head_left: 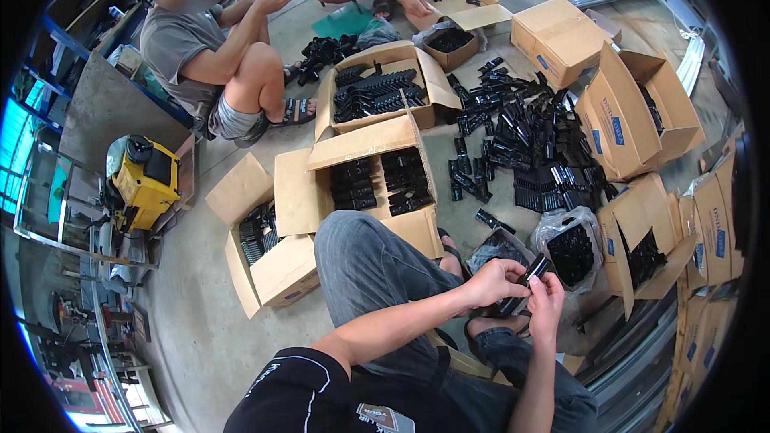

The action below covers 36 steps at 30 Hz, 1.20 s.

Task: The person assembles a black plastic housing by inserting small components from a bag into the shell while sitting on the floor among several boxes of parts.

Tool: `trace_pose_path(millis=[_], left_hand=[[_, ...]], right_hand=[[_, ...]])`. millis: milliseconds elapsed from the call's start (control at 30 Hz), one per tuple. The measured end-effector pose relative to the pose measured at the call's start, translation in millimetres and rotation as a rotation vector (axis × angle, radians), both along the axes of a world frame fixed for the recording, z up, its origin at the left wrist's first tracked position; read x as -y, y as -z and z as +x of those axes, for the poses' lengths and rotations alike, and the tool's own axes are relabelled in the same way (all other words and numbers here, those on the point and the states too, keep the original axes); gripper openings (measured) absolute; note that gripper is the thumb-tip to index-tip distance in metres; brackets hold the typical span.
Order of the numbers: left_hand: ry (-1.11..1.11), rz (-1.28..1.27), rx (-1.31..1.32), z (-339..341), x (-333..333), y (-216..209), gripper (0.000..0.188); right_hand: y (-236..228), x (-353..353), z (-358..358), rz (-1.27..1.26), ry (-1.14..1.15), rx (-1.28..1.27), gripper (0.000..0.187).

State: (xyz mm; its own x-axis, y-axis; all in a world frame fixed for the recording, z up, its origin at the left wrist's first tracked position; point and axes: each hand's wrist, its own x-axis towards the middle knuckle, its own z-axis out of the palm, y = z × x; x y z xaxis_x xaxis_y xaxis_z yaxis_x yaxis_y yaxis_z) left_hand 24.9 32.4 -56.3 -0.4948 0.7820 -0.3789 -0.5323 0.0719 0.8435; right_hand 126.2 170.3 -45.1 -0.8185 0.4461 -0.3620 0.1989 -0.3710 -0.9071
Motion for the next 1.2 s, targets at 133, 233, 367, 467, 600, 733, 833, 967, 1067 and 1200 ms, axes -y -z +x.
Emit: trace_pose_path(millis=[133, 233, 367, 467, 600, 733, 833, 967, 1067, 1200], left_hand=[[0.047, -0.052, -0.041, -0.3, 4.1, 4.5, 0.041], [0.050, -0.038, -0.055, 0.2, 8.2, 6.7, 0.041], [0.139, -0.090, -0.179, -6.2, 1.6, -6.9, 0.039], [0.109, -0.014, -0.028, -6.3, 2.8, -3.8, 0.042], [0.136, -0.102, -0.061, -10.6, 6.3, -20.3, 0.045], [0.107, -0.083, -0.040, -8.2, -0.1, -18.2, 0.042], [0.178, -0.077, -0.072, -4.6, -5.6, -23.7, 0.040], [0.206, -0.098, -0.061, -2.0, -3.3, -20.5, 0.041], [0.184, -0.100, -0.038, -2.8, -3.6, -24.4, 0.042], [0.190, -0.114, -0.008, -3.2, -3.3, -26.5, 0.042]], right_hand=[[0.1, 5.5, -1.7, -0.035, 0.024, 0.007, 0.011], [0.0, 10.1, -3.1, -0.032, 0.033, 0.019, 0.011], [-2.9, 4.5, -3.2, -0.009, 0.026, -0.017, 0.010], [-5.5, 5.1, -0.6, -0.067, 0.057, -0.003, 0.010], [7.5, -0.4, -1.0, -0.009, -0.004, 0.008, 0.016], [4.2, -6.0, -2.1, -0.022, -0.046, 0.012, 0.022], [-3.4, -17.2, 2.4, -0.127, -0.064, 0.012, 0.022], [-1.6, -17.2, 3.7, -0.140, -0.058, -0.055, 0.022], [7.6, -17.5, 3.3, -0.153, -0.052, -0.089, 0.022], [7.1, -17.1, 2.7, -0.122, -0.052, -0.102, 0.022]])
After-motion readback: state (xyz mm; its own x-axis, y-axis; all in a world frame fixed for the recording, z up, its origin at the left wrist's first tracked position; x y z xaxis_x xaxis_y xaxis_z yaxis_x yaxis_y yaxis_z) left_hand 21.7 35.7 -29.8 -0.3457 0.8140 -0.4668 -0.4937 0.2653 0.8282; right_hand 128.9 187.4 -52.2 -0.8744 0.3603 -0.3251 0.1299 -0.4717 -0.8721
